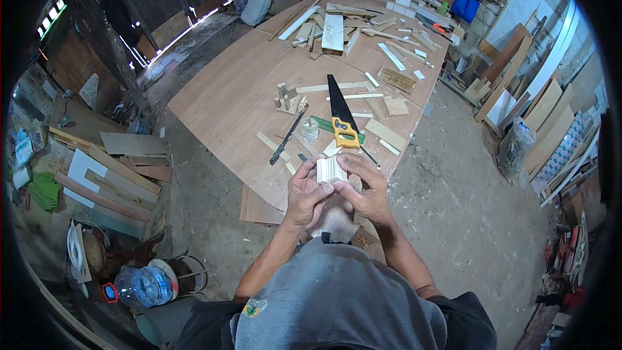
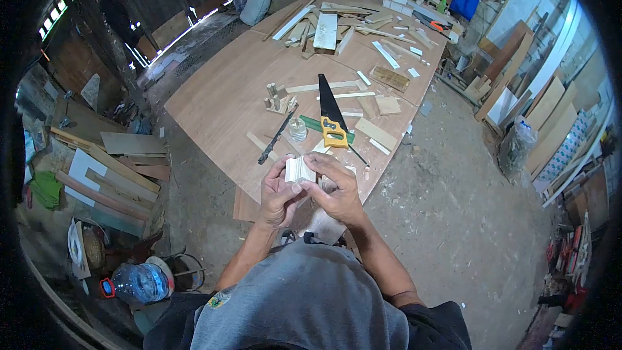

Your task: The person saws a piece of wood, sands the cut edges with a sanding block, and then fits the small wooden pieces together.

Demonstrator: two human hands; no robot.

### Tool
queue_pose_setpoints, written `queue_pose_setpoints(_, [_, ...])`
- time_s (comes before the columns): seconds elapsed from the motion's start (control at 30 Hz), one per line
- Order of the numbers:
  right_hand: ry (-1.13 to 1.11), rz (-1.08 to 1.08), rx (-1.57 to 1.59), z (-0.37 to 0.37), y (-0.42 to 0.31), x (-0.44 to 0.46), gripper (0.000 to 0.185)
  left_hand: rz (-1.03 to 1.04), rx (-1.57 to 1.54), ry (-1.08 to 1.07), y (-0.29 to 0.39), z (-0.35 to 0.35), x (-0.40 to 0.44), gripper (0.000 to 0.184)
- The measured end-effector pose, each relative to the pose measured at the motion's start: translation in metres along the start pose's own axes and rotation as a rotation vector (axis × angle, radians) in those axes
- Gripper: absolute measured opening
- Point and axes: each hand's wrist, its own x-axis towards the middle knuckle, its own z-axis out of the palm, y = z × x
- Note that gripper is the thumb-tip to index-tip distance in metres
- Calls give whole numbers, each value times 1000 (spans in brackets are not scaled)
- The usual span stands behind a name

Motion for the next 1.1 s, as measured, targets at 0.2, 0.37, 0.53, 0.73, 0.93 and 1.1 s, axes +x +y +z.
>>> queue_pose_setpoints(0.2, [21,30,154,-9,15,1,41,74,102,-11,5,20,9,62])
queue_pose_setpoints(0.37, [55,82,246,-13,10,3,42,99,160,-23,7,37,11,62])
queue_pose_setpoints(0.53, [79,116,310,-16,9,1,43,101,195,-26,9,46,10,61])
queue_pose_setpoints(0.73, [99,90,272,-15,8,0,43,115,201,-20,7,47,10,61])
queue_pose_setpoints(0.93, [84,109,202,-13,6,2,42,108,119,-11,3,42,10,60])
queue_pose_setpoints(1.1, [80,96,117,-7,11,3,42,100,150,5,1,30,13,60])
